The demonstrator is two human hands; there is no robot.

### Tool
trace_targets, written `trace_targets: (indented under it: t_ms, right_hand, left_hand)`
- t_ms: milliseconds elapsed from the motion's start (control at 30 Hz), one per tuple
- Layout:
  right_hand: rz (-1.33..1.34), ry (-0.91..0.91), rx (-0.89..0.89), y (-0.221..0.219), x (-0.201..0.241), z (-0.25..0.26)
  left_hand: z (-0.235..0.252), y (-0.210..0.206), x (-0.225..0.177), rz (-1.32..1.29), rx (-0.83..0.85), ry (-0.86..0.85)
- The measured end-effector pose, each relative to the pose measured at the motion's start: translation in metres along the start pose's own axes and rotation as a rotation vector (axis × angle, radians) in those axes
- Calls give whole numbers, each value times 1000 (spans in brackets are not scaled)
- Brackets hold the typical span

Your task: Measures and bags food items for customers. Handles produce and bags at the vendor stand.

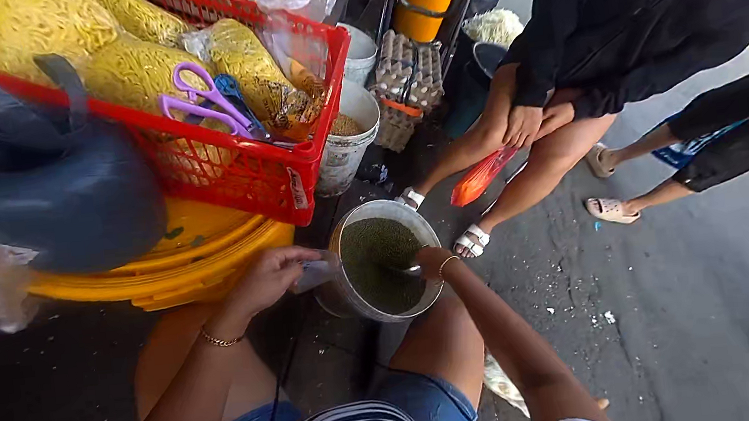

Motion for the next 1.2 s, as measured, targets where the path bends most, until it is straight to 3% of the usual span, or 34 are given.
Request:
trace_targets:
  t_ms: [100, 200, 333, 467, 567, 767, 933, 1200]
  right_hand:
    - [8, -143, -101, 18, -19, -26]
    - [-16, -291, -41, 20, -31, -35]
    - [95, -340, -45, 12, -44, -13]
    - [342, -391, -167, -15, -32, 19]
    - [376, -433, -206, -25, -18, 35]
    - [335, -330, -195, -14, -10, 28]
    - [476, -274, -250, -31, 19, 70]
    - [608, -225, -321, -37, -21, 33]
  left_hand:
    - [12, -8, 5, 27, -48, -63]
    - [23, -15, 1, 131, -91, -125]
    - [34, -20, -2, 126, -104, -101]
    - [21, -28, 10, 135, -102, -47]
    - [22, -25, 22, 156, -101, -13]
    - [8, -14, 28, 156, -140, -26]
    - [15, -23, 16, 175, -154, -111]
    - [16, -14, -17, 229, -149, -69]
Point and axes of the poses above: each hand's wrist, its own z-axis towards the middle knuckle, its own y-axis out of the back of the hand, x = y × z, the point moved 8 cm from there along z, towards the middle knuckle, and after that the axes turned 7 degrees about y, right-handed, at the moved point
